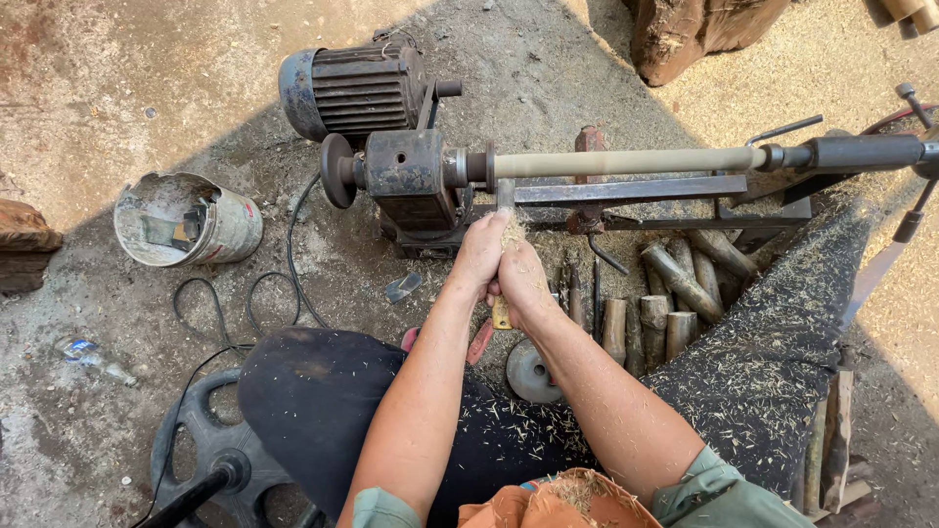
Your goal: The person operates a wood lathe to shape a cylindrical wooden rod. They use a chisel to shave the spinning wood, then sand the surface with sandpaper. The person removes the finished rod, inspects it, and mounts a new piece of wood onto the lathe to begin shaping it.
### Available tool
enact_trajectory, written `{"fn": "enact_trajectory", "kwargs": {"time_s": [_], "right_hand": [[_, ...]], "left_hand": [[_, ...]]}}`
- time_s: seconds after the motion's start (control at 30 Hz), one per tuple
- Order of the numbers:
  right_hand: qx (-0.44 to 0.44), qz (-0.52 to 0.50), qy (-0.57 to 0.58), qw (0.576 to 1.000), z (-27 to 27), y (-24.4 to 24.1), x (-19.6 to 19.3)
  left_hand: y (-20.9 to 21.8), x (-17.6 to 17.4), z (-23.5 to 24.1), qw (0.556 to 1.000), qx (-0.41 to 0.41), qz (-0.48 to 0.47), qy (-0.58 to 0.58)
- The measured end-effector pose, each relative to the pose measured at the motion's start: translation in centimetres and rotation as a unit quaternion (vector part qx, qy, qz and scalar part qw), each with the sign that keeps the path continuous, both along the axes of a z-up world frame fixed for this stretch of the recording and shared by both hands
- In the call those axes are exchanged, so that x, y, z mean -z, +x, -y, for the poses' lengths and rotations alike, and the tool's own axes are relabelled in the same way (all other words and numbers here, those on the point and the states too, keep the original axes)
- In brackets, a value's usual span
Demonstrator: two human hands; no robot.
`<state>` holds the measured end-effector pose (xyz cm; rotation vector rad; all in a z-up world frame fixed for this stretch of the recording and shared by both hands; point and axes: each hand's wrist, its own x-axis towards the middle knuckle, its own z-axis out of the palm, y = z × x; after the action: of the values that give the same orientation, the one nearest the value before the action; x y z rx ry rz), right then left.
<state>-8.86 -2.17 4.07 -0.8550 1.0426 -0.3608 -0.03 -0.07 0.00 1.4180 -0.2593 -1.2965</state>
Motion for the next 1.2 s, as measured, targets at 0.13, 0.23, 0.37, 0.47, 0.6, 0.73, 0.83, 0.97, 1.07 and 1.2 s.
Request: {"fn": "enact_trajectory", "kwargs": {"time_s": [0.13, 0.23, 0.37, 0.47, 0.6, 0.73, 0.83, 0.97, 1.07, 1.2], "right_hand": [[0.026, -0.054, 0.02, 0.998, 0.0, -0.1, -0.2], [0.021, -0.062, 0.008, 0.998, 0.2, -0.5, 0.4], [0.013, -0.064, 0.007, 0.998, 0.7, -1.1, 1.1], [0.027, -0.043, 0.013, 0.999, 0.8, -1.6, 1.1], [0.025, -0.028, 0.032, 0.999, 1.2, -2.1, 1.0], [0.023, -0.038, 0.007, 0.999, 1.5, -2.6, 0.7], [0.021, -0.033, -0.002, 0.999, 1.8, -3.0, 0.2], [0.012, -0.065, 0.01, 0.998, 2.2, -3.9, -0.5], [-0.007, -0.09, 0.014, 0.996, 2.7, -4.5, -0.2], [0.002, -0.082, 0.021, 0.996, 3.2, -5.1, 0.3]], "left_hand": [[-0.5, -0.8, 0.3, 1.0, 0.003, 0.015, -0.019], [-0.8, -1.7, 0.5, 1.0, 0.007, 0.013, 0.021], [-1.2, -2.4, 0.7, 1.0, 0.015, 0.024, 0.012], [-1.6, -2.2, 1.2, 0.998, 0.022, 0.056, 0.007], [-2.1, -1.8, 1.2, 0.999, 0.022, 0.032, 0.013], [-2.6, -0.9, 1.8, 0.999, 0.01, 0.027, -0.014], [-3.0, -1.2, 1.9, 0.998, 0.024, 0.052, -0.014], [-3.7, -2.3, 2.2, 0.998, 0.03, 0.041, 0.023], [-4.3, -2.0, 2.8, 0.999, 0.019, 0.032, 0.007], [-4.8, -1.7, 3.1, 0.999, 0.026, 0.035, 0.005]]}}
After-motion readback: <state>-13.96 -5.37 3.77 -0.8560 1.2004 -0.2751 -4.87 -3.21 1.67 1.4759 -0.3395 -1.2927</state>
